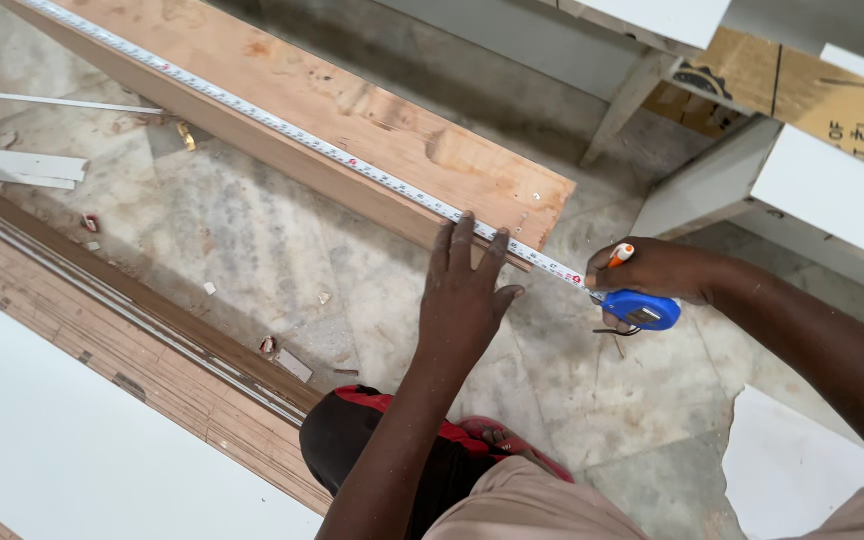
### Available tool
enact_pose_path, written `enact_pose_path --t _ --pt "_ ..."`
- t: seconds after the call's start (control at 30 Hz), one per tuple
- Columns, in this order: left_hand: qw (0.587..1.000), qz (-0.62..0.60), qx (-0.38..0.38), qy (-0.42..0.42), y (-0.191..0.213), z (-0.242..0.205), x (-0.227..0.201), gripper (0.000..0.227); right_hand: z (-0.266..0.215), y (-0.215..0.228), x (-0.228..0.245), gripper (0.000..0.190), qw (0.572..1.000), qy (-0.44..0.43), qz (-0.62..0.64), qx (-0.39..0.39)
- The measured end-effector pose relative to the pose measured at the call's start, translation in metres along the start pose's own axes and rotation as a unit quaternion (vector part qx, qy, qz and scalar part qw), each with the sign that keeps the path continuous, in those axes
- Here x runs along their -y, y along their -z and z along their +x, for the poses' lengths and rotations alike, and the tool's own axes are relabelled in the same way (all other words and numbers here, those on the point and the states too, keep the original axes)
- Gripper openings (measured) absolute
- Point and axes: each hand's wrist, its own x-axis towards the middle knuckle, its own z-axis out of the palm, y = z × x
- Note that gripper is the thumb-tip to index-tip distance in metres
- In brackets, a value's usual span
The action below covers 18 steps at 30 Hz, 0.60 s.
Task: The person measures and marks a white board and a wooden plank using a tape measure and a pencil. They are sitting on the floor in a workshop environment, preparing the materials for cutting.
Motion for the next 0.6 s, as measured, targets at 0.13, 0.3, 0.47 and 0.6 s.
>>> enact_pose_path --t 0.13,0.3,0.47,0.6 --pt "1.0 -0.008 0.002 0.0 0.005 0.0 -0.002 0.068 -0.004 -0.005 0.01 0.029 0.999 -0.016 0.032 0.027" --pt "1.0 0.014 -0.009 -0.007 0.0 -0.002 -0.001 0.064 -0.007 -0.009 0.014 0.028 0.999 -0.009 0.017 0.028" --pt "0.999 0.035 -0.007 -0.007 -0.002 -0.003 0.0 0.062 -0.007 -0.01 0.016 0.033 0.996 -0.062 0.056 0.04" --pt "0.999 0.044 0.005 0.002 -0.001 -0.001 -0.001 0.06 -0.007 -0.008 0.015 0.033 0.995 -0.043 0.07 0.056"
